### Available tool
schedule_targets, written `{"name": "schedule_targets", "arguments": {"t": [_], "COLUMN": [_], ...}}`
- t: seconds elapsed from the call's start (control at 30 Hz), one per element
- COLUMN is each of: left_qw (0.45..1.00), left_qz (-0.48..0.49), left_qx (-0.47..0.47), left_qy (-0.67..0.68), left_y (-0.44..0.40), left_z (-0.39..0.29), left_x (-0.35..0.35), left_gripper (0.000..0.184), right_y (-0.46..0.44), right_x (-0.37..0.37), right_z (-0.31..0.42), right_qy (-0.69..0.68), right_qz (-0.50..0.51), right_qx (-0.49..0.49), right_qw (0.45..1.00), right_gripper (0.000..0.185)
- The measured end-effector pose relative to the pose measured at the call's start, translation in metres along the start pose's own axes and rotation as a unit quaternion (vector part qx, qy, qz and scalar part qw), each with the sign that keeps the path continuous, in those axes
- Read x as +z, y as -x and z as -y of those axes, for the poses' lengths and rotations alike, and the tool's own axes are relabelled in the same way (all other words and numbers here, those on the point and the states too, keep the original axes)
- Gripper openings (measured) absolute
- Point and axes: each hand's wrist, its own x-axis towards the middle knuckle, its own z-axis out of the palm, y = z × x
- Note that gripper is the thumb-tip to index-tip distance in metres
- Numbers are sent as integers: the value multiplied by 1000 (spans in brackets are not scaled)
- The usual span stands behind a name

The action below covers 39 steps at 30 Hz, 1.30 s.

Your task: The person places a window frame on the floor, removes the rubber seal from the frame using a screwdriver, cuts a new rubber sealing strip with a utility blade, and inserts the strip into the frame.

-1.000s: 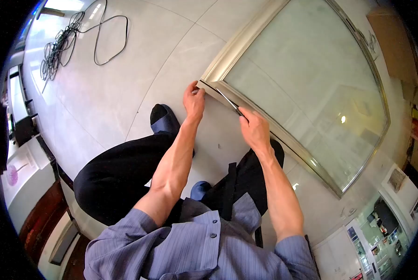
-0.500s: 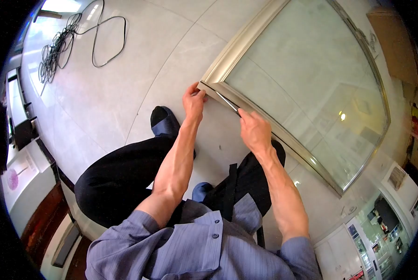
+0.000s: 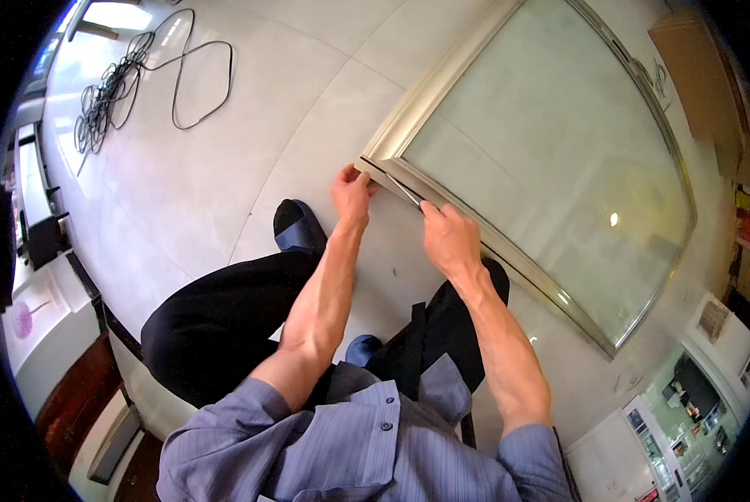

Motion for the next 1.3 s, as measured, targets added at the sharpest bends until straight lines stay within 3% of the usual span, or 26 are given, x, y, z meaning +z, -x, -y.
{"name": "schedule_targets", "arguments": {"t": [0.2,0.4,0.77,0.97,1.03,1.1,1.3], "left_qw": [999,996,997,993,987,978,997], "left_qz": [6,76,29,63,81,107,47], "left_qx": [-29,-53,-55,-78,-111,-149,-54], "left_qy": [42,8,50,60,81,96,28], "left_y": [19,12,4,-5,-11,-13,13], "left_z": [-8,-16,-2,1,1,2,12], "left_x": [3,-5,6,1,-5,-2,20], "left_gripper": [57,70,45,33,32,31,47], "right_y": [-15,-31,-37,-19,-1,24,137], "right_x": [-3,10,10,7,2,-10,-29], "right_z": [16,9,21,7,-2,-20,-71], "right_qy": [-42,-47,11,-32,-130,-166,-205], "right_qz": [-9,28,58,56,-71,-94,-159], "right_qx": [11,6,36,50,78,152,417], "right_qw": [999,998,998,997,986,970,871], "right_gripper": [25,28,28,28,29,29,30]}}
